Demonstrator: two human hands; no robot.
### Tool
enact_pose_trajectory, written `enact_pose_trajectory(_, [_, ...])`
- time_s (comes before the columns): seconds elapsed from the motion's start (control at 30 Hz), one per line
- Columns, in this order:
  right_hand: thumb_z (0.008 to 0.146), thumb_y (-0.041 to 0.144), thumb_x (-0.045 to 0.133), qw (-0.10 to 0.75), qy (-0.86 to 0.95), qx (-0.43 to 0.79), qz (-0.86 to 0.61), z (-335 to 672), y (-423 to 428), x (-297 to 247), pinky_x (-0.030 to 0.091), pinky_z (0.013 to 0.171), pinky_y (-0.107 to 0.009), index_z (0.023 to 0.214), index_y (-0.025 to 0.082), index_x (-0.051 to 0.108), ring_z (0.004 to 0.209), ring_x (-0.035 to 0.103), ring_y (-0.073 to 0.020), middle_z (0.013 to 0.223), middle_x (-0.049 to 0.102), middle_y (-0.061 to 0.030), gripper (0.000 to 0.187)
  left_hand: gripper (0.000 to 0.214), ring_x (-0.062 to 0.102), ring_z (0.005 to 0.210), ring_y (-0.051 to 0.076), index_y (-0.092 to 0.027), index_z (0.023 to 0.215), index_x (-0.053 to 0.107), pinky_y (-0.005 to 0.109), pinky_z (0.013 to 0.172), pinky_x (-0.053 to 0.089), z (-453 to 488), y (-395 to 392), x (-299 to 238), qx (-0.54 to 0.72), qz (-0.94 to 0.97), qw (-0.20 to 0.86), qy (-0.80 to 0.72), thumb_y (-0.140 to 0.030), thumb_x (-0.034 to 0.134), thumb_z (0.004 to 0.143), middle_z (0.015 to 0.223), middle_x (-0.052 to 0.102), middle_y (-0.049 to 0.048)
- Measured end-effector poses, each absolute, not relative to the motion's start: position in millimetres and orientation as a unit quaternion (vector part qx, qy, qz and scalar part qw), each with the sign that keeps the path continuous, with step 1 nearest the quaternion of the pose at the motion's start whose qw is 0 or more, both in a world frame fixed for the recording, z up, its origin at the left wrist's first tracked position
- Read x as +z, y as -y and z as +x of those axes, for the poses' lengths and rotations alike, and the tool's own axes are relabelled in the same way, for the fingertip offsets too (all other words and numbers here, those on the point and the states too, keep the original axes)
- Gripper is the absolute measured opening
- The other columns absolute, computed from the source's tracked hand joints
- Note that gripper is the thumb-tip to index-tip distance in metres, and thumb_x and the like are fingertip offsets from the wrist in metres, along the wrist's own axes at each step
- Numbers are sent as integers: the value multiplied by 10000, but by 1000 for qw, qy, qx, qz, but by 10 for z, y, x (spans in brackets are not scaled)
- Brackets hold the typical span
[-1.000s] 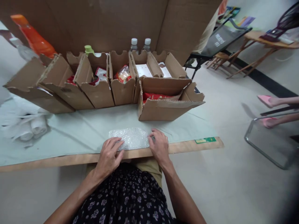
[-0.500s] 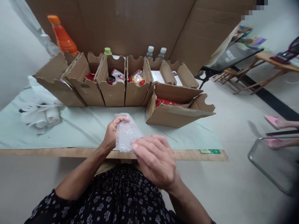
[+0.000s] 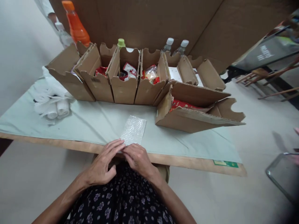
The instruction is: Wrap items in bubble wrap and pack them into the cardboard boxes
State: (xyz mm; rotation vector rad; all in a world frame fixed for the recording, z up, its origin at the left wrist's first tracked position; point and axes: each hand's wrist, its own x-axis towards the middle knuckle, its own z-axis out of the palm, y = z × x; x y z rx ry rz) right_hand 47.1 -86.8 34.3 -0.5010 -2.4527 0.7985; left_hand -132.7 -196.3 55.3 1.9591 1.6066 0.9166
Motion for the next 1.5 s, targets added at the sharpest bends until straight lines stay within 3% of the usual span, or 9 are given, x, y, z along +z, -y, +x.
enact_pose_trajectory(0.23, [1004,239,600,294,856,309,-293,686,755,313,584,848,-364,1199,221,715,911,739,-203,1055,806,-62,228,381,725,1002,235,-193,1324,632,413,916,617,-1215,1635,295,338,621,198,-679,-188,547,953,1128,763,100])
enact_pose_trajectory(0.43, [989,198,604,385,813,202,-388,953,835,343,576,832,-395,1188,237,706,924,733,-226,1021,783,-76,227,452,732,977,233,-201,1395,600,394,921,604,-1173,1501,208,306,602,177,-716,-207,568,944,1108,774,87])
enact_pose_trajectory(0.67, [992,176,592,248,906,187,-287,810,866,252,500,954,-459,1208,223,706,1184,653,-276,1214,765,-89,249,458,711,1006,250,-194,1414,564,417,923,597,-1172,1502,274,280,625,146,-714,-206,568,956,1121,742,105])
enact_pose_trajectory(0.8, [1023,150,541,257,891,227,-298,754,739,197,495,931,-419,1154,235,735,1073,692,-231,1103,798,-60,249,462,577,1299,318,-217,1403,577,522,1092,501,-1206,1594,483,300,685,101,-656,-252,629,946,1401,620,153])
enact_pose_trajectory(0.93, [1037,200,545,271,875,260,-307,749,611,252,514,881,-389,1175,227,729,957,704,-211,1046,804,-45,232,294,681,1048,265,-208,1236,689,473,960,553,-1246,1531,465,276,706,124,-641,-180,561,973,1109,757,98])
enact_pose_trajectory(1.03, [1038,254,555,315,858,221,-341,790,581,322,519,893,-398,1204,231,717,1030,700,-231,1132,786,-75,234,251,708,889,231,-184,1145,721,411,848,586,-1277,1369,309,291,671,119,-671,-174,541,969,982,781,82])
enact_pose_trajectory(1.13, [1023,216,565,333,865,154,-342,841,595,354,497,928,-416,1165,249,726,1098,681,-244,1185,770,-78,217,248,732,941,237,-186,1139,723,399,871,594,-1296,1227,198,299,660,104,-682,-178,565,946,1060,789,88])
enact_pose_trajectory(1.3, [980,159,605,245,915,141,-286,771,514,246,462,993,-467,1191,225,729,1270,607,-298,1274,748,-89,254,258,717,924,242,-166,1189,701,390,846,595,-1303,1192,252,294,655,81,-691,-217,563,978,1033,758,103])
enact_pose_trajectory(1.5, [1012,157,561,255,899,211,-288,747,443,251,487,956,-425,1172,246,743,1092,685,-239,1078,799,-56,258,251,633,1164,280,-177,1222,672,465,1010,517,-1305,1431,402,318,708,57,-628,-242,597,991,1198,722,121])
